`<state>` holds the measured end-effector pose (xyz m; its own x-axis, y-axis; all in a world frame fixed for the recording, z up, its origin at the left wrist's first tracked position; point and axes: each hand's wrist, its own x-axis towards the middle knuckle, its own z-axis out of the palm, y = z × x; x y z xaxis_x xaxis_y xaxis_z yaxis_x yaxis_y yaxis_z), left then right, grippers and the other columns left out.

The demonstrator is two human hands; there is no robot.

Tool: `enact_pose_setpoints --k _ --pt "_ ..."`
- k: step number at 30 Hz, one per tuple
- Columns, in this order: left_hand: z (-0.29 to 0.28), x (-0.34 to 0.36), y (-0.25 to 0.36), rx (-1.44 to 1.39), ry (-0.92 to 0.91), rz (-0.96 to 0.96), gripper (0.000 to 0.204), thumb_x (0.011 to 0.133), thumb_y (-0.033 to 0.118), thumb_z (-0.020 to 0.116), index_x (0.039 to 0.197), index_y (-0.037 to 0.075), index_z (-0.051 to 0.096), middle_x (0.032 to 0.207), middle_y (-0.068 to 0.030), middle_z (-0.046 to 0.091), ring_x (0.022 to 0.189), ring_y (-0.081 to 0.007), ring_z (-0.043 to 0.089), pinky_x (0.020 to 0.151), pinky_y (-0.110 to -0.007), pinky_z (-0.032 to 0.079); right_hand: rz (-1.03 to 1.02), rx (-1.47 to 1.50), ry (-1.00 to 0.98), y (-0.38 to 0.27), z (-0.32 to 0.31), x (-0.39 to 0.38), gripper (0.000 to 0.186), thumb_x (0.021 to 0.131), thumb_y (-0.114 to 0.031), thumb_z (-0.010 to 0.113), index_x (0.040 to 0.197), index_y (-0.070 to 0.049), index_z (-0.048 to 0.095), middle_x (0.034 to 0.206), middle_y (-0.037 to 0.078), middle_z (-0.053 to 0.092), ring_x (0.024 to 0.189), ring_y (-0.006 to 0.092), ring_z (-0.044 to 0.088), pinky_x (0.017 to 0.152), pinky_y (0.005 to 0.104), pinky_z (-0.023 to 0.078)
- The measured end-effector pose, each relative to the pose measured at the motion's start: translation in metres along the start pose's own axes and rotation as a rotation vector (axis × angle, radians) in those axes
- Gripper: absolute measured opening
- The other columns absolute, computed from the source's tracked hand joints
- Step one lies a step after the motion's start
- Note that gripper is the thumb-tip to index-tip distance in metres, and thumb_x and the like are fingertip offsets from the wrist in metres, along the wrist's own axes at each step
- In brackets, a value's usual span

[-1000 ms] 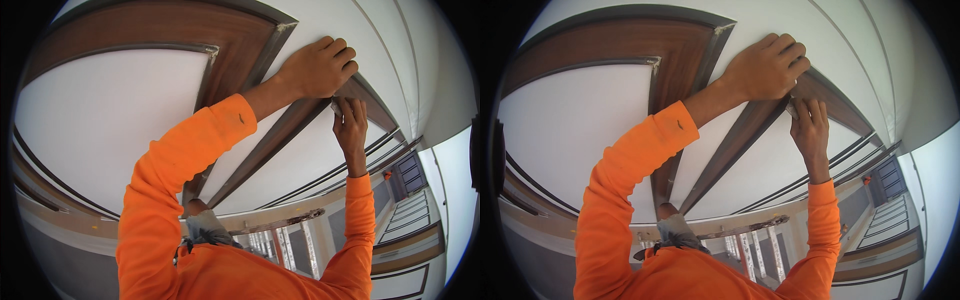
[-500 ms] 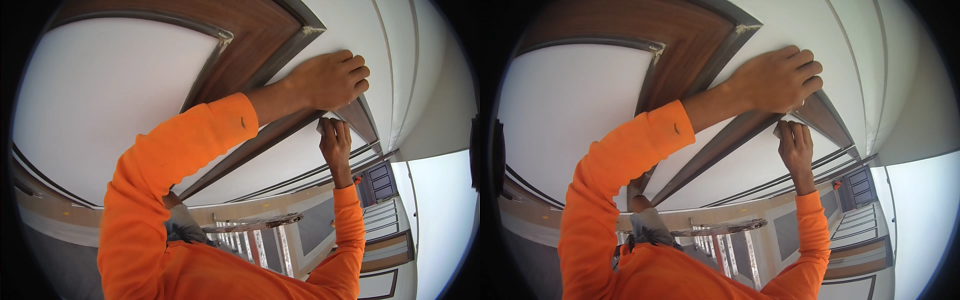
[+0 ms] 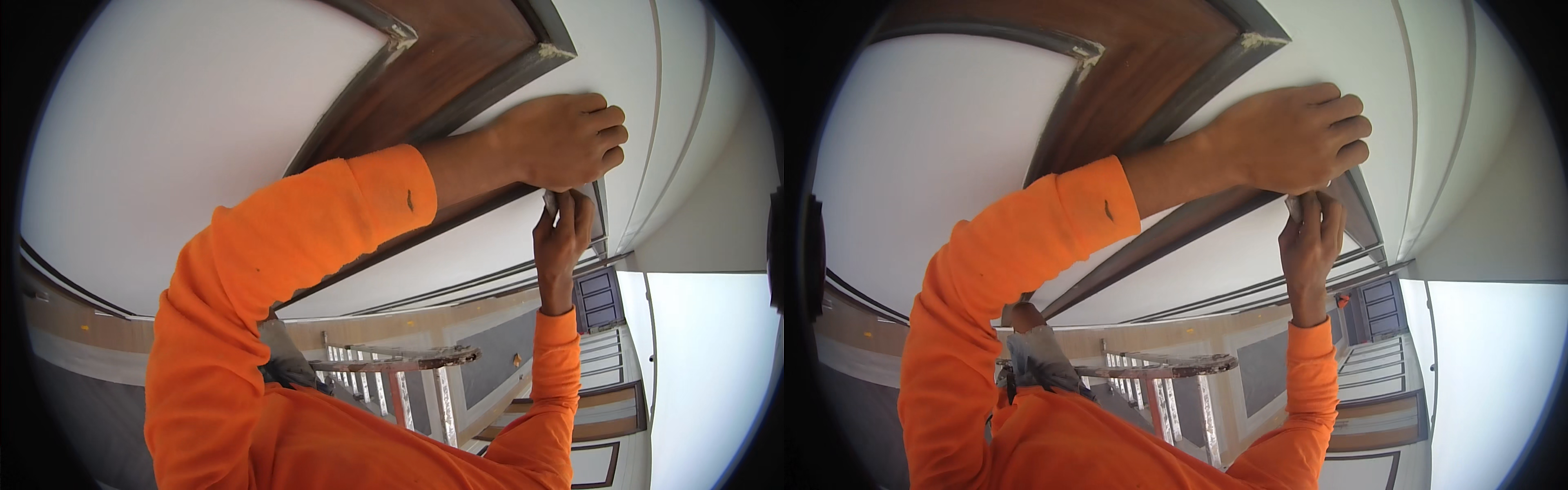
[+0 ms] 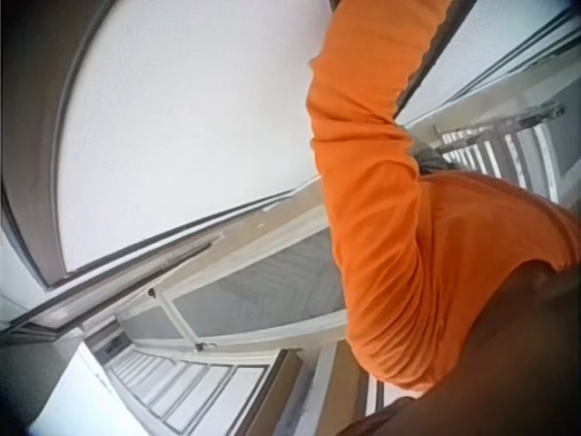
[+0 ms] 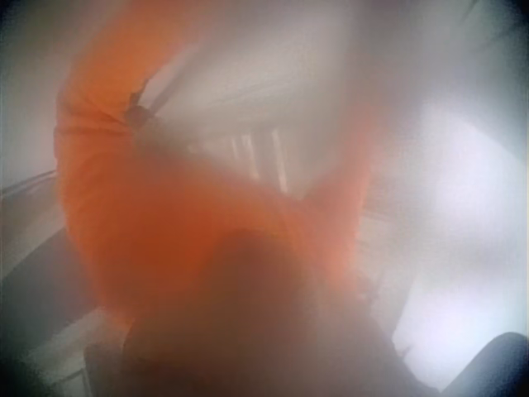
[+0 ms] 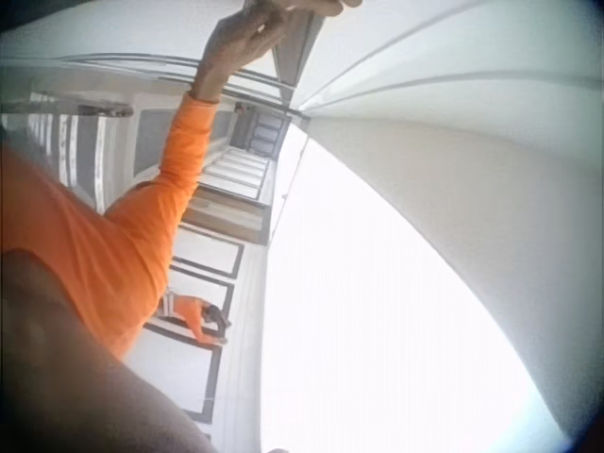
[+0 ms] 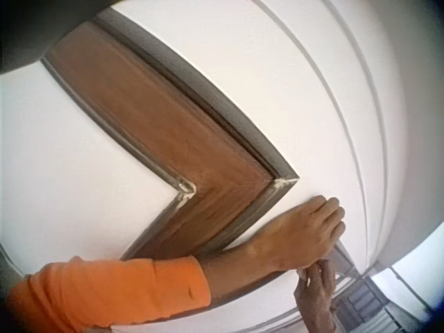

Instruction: The person applies a white sealant along the edges of dark brown ceiling trim using a small tool. They work on multiple sections of the trim, smoothing the material into the joints. The person then descends a ladder and walks through a hallway.

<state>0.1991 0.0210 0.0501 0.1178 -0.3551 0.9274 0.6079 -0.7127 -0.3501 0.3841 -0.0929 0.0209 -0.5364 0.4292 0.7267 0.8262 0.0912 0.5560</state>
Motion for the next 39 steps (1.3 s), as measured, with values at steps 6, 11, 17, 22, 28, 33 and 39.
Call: enact_pose_setpoints --k 6,11,17,22,28,33,39 --pt "0.001 -0.001 -0.003 0.023 0.067 0.007 0.016 0.094 0.026 0.069 0.085 0.013 0.071 0.088 0.0056 0.067 0.099 -0.0140 0.062 0.086 -0.030 0.051 -0.167 -0.051 -0.045 0.007 -0.004 0.006 0.040 0.080 0.011 0.075 0.119 0.001 0.071 0.105 0.013 0.063 0.090 0.0294 0.064 0.074 0.0418 0.056" --pt "0.002 0.003 -0.001 -0.008 0.072 -0.015 0.016 0.094 0.026 0.069 0.084 0.013 0.070 0.087 0.0055 0.067 0.098 -0.0139 0.062 0.085 -0.029 0.051 -0.192 -0.003 -0.207 0.005 -0.009 -0.015 0.038 0.083 0.011 0.071 0.120 0.001 0.072 0.109 0.014 0.066 0.097 0.0319 0.067 0.082 0.0424 0.059" --pt "0.001 0.001 -0.003 -0.009 0.047 -0.017 0.013 0.088 0.024 0.070 0.089 0.012 0.070 0.093 0.0042 0.066 0.102 -0.0148 0.061 0.088 -0.029 0.052 0.069 0.238 -0.010 -0.009 -0.018 0.005 0.024 0.093 0.007 0.070 0.116 -0.002 0.072 0.103 0.012 0.069 0.090 0.0259 0.072 0.072 0.0355 0.058" --pt "0.002 0.003 -0.003 -0.034 0.038 -0.026 0.012 0.087 0.024 0.071 0.089 0.012 0.070 0.093 0.0041 0.066 0.102 -0.0153 0.061 0.087 -0.029 0.051 0.869 1.195 -0.126 -0.015 -0.020 -0.004 0.015 0.104 -0.004 0.066 0.118 0.000 0.070 0.095 0.010 0.073 0.082 0.0182 0.072 0.070 0.0285 0.057" --pt "-0.001 0.001 -0.004 0.007 0.051 -0.007 0.013 0.083 0.024 0.073 0.089 0.012 0.069 0.095 0.0034 0.066 0.102 -0.0158 0.061 0.087 -0.030 0.051 1.234 1.769 -0.151 -0.020 -0.027 -0.010 0.023 0.107 -0.015 0.065 0.122 0.003 0.067 0.093 0.007 0.070 0.081 0.0145 0.066 0.072 0.0248 0.053" --pt "0.000 0.002 -0.004 -0.015 0.049 -0.008 0.015 0.080 0.024 0.075 0.087 0.012 0.069 0.096 0.0024 0.066 0.101 -0.0162 0.061 0.087 -0.030 0.052 1.244 2.012 -0.093 -0.027 -0.036 -0.006 0.029 0.106 -0.018 0.067 0.124 0.005 0.066 0.093 0.007 0.070 0.080 0.0146 0.064 0.072 0.0241 0.050" --pt "0.000 0.002 -0.005 -0.019 0.065 -0.003 0.014 0.079 0.023 0.073 0.087 0.012 0.068 0.097 0.0023 0.066 0.101 -0.0164 0.061 0.087 -0.031 0.051 0.986 1.247 -0.061 -0.027 -0.025 -0.009 0.023 0.104 -0.012 0.070 0.120 0.006 0.071 0.096 0.011 0.075 0.083 0.0168 0.072 0.074 0.0287 0.058"
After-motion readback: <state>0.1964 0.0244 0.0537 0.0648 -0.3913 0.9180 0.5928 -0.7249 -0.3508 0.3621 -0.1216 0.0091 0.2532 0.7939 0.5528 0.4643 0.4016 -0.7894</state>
